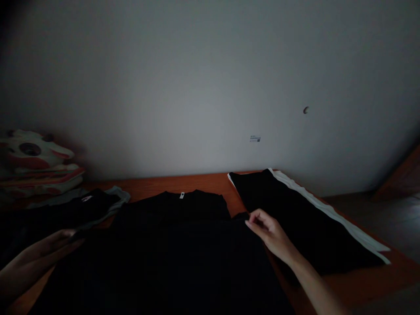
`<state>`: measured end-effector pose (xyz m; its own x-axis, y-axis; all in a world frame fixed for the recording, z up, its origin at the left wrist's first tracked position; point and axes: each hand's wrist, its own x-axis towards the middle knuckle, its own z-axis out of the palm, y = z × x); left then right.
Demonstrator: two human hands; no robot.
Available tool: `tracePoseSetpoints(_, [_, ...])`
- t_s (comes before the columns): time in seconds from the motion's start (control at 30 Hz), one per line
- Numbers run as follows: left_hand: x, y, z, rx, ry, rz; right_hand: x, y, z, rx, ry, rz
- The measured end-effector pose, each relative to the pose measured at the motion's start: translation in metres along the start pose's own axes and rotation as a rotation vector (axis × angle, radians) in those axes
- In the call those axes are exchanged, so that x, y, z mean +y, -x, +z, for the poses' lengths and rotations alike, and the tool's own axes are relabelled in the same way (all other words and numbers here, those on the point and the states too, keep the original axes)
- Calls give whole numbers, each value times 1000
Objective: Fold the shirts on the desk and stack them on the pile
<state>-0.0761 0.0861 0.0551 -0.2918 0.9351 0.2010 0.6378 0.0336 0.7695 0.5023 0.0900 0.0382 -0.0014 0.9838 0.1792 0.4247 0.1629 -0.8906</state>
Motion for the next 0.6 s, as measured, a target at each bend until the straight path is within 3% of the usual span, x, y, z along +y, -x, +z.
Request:
tracePoseSetpoints(0.07, [13, -19, 6, -42, 227, -99, 1, -22, 5, 61, 31, -74])
tracePoseSetpoints(0.13, [20, -40, 16, 8, 409, -184, 7, -48, 12, 121, 39, -125])
tracePoseSetpoints(0.2, [19, -58, 30, 32, 429, -245, 17, -73, 21, 146, 34, -154])
tracePoseSetpoints(0.3, [11, -73, 53, -62, 295, -285, 36, -99, 38, -16, 104, -128])
tracePoseSetpoints(0.37, [5, -74, 64, -118, 245, -257, 48, -105, 47, -120, 185, -84])
tracePoseSetpoints(0.43, [1, -73, 68, -159, 215, -219, 56, -103, 54, -125, 234, -56])
tracePoseSetpoints(0.5, [0, -73, 64, -204, 173, -190, 60, -97, 57, -50, 247, -89])
tracePoseSetpoints(0.6, [3, -76, 49, -208, 124, -157, 56, -88, 58, 126, 286, -282])
